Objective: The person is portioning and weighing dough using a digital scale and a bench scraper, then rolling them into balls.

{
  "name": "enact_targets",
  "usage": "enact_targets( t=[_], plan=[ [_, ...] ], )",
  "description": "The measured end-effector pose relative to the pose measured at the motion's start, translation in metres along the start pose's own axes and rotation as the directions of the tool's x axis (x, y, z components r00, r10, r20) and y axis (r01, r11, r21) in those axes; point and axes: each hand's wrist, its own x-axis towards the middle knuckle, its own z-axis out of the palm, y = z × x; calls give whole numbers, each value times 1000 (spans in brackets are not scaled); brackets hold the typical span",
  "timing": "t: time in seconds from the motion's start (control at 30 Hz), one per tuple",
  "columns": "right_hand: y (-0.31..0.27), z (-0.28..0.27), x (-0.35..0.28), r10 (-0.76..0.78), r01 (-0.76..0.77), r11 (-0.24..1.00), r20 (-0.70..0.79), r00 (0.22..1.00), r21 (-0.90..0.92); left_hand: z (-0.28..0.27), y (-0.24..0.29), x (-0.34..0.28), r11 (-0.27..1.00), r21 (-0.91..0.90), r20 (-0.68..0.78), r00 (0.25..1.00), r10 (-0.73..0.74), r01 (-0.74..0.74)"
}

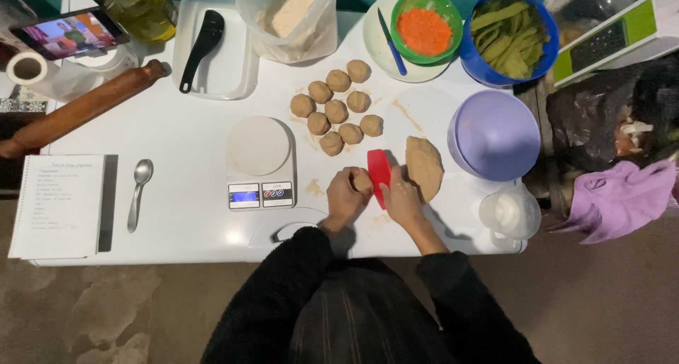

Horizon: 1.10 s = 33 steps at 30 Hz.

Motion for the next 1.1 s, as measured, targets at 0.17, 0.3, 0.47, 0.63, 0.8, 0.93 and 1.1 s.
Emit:
enact_targets(
  t=[0.17,0.3,0.47,0.63,0.8,0.93,1.1],
  plan=[
    [-5,0,-30,-146,148,989,-81,986,20,-38,-14,7,917,-289,132,960,-245,274],
    [-2,-6,-43,16,9,971,-103,995,237,-100,-39,24,980,-160,-91,987,-131,115],
    [-27,-18,-38,86,-50,974,-157,984,223,-158,-71,68,996,-62,-296,952,-72,56],
    [-25,-13,-36,74,-19,959,-187,980,281,-178,-47,70,1000,1,-202,979,-3,3],
    [-51,-30,-40,169,-38,913,-290,942,407,-173,-8,-12,971,18,159,960,232,-238],
    [-51,-18,-36,233,-54,881,-330,915,471,-180,-17,-40,998,10,481,875,-60,63],
    [-52,5,-28,163,2,903,-347,924,430,-187,-36,-35,990,100,492,860,-133,96]
  ],
)
